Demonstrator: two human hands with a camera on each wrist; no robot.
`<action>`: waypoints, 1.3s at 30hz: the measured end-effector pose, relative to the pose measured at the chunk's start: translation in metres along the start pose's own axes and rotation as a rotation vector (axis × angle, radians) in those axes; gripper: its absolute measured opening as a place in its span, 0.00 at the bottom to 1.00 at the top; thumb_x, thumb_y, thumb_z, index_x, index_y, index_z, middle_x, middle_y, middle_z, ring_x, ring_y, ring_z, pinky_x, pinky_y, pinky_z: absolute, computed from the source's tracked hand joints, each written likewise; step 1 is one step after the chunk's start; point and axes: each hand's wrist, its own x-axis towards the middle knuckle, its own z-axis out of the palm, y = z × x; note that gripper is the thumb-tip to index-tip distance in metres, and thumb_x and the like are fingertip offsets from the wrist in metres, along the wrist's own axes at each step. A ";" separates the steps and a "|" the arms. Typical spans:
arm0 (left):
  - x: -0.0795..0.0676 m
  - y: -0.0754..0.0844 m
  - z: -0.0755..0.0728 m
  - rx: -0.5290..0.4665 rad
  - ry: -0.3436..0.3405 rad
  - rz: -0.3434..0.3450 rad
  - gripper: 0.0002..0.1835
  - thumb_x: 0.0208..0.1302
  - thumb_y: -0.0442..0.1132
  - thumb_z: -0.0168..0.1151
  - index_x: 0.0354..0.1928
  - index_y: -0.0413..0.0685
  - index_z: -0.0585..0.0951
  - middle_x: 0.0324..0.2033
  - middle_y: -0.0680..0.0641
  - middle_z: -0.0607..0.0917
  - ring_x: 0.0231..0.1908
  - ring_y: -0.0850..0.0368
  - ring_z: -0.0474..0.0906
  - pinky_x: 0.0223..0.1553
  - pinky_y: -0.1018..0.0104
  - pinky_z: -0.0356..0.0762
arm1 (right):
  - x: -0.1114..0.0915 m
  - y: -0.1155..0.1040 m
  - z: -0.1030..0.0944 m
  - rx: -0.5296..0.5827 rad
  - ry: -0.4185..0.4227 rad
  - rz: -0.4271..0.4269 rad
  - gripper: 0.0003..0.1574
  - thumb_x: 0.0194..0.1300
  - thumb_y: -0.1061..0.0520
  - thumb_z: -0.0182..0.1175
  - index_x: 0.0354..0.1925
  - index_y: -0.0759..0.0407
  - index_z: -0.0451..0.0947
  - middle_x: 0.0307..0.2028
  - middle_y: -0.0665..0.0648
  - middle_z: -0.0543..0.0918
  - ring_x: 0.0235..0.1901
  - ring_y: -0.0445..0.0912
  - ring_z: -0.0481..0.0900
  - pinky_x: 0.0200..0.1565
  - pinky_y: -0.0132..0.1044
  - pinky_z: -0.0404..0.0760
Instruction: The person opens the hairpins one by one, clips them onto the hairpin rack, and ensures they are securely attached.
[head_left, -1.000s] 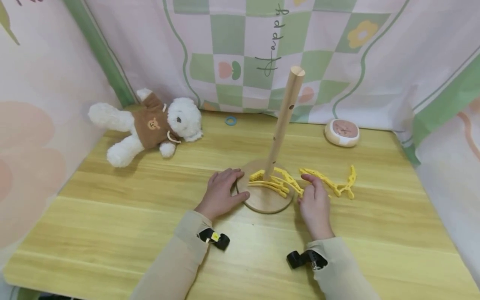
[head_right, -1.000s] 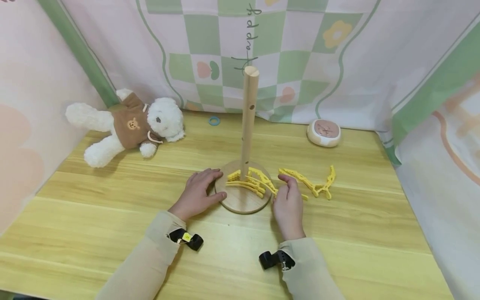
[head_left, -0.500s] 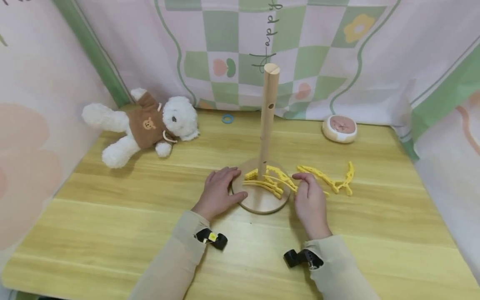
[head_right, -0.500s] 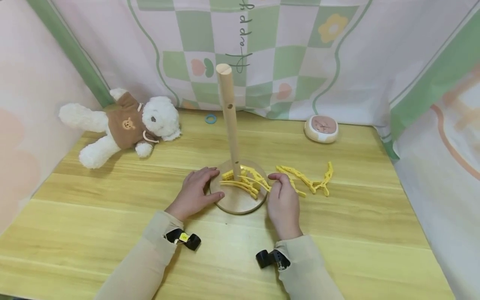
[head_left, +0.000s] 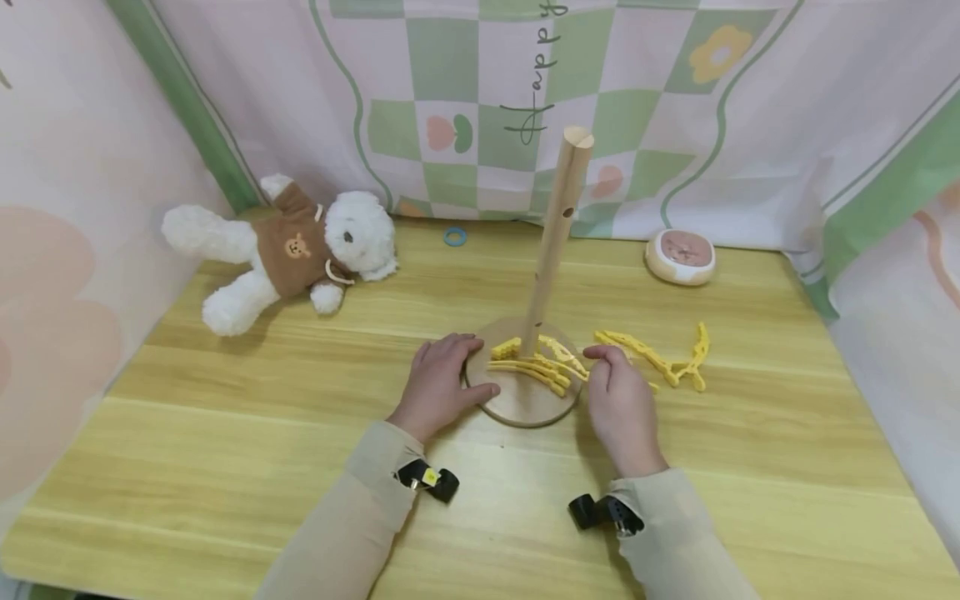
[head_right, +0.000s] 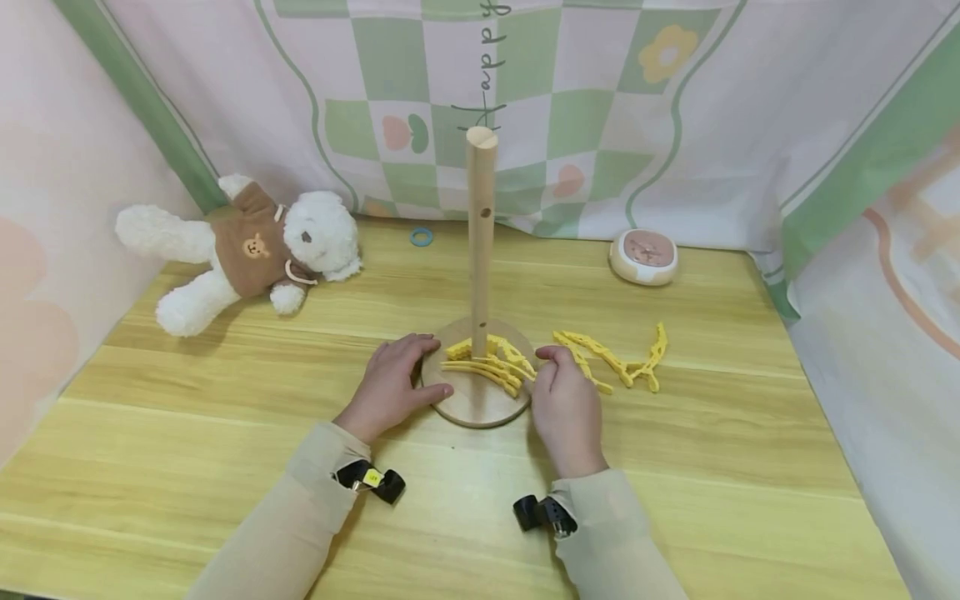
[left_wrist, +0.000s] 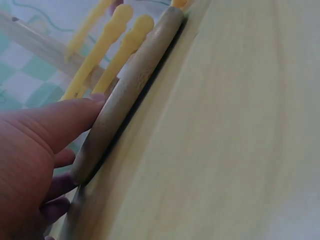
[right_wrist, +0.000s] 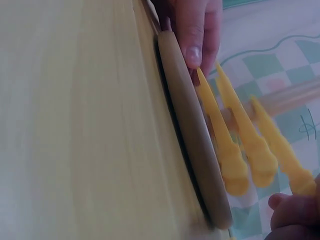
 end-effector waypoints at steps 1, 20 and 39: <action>0.000 0.000 0.000 0.000 0.004 0.000 0.41 0.58 0.58 0.72 0.69 0.46 0.72 0.68 0.44 0.73 0.71 0.47 0.64 0.75 0.43 0.44 | 0.001 -0.001 0.001 0.001 -0.013 0.000 0.27 0.77 0.57 0.34 0.56 0.62 0.78 0.19 0.57 0.68 0.18 0.49 0.65 0.24 0.42 0.67; 0.000 0.002 -0.001 0.016 0.002 0.018 0.40 0.59 0.57 0.72 0.69 0.45 0.72 0.68 0.44 0.73 0.71 0.47 0.63 0.74 0.42 0.43 | 0.010 -0.010 0.005 0.102 -0.114 0.051 0.28 0.79 0.57 0.33 0.60 0.64 0.76 0.20 0.56 0.69 0.16 0.45 0.65 0.23 0.39 0.69; -0.002 -0.001 -0.001 0.031 -0.023 0.045 0.40 0.61 0.59 0.69 0.71 0.50 0.71 0.70 0.46 0.71 0.72 0.46 0.61 0.73 0.40 0.45 | 0.007 -0.005 0.009 -0.052 -0.109 -0.056 0.33 0.79 0.38 0.39 0.63 0.56 0.76 0.28 0.58 0.80 0.27 0.52 0.77 0.28 0.45 0.74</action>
